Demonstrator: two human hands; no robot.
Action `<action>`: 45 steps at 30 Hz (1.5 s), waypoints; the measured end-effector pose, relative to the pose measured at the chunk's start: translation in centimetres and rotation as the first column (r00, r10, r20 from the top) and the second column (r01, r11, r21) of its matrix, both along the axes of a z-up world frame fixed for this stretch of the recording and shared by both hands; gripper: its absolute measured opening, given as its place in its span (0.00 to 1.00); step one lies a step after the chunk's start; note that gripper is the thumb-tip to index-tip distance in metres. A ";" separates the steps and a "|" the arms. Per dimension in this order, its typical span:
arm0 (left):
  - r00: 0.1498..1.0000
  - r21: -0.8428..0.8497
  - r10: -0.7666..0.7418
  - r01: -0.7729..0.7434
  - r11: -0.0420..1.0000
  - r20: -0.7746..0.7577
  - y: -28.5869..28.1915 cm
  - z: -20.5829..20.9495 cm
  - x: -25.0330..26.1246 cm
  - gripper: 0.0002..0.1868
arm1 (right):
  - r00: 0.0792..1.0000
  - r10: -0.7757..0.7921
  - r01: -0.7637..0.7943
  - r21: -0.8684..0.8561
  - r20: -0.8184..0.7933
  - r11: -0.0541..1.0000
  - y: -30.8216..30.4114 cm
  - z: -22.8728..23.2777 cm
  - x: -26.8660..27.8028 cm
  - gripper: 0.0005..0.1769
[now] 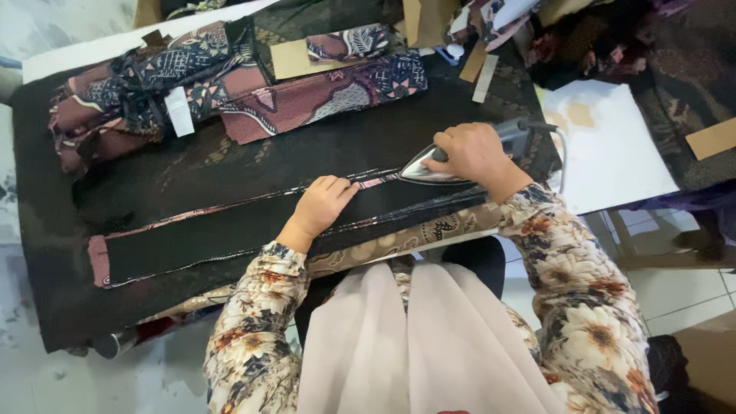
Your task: The person irons a long strip of patterned fabric on a flat work surface. They repeatedly smooth the fabric with their hands, apply the iron along the length, and reposition the strip to continue ironing different sections.
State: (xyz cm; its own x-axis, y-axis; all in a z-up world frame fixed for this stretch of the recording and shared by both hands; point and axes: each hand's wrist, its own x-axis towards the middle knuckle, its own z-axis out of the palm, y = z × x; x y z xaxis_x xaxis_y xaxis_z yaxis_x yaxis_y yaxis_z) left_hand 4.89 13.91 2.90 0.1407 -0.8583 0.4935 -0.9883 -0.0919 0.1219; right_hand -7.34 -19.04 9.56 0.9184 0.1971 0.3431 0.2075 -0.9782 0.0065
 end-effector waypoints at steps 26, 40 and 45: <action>0.971 0.040 0.228 -0.232 0.972 0.076 16.7 0.9 3.8 0.18 | 0.963 0.129 -0.122 0.046 -0.238 0.992 9.7 1.7 5.3 0.25; 0.961 0.062 0.271 -0.268 0.961 -0.045 20.4 0.1 5.0 0.18 | 0.971 0.195 -0.194 0.025 -0.140 0.981 21.7 0.5 11.0 0.29; 0.959 0.010 0.271 -0.273 0.962 0.083 22.7 0.0 5.6 0.16 | 0.965 0.209 -0.209 0.012 -0.159 0.978 22.6 1.1 11.5 0.28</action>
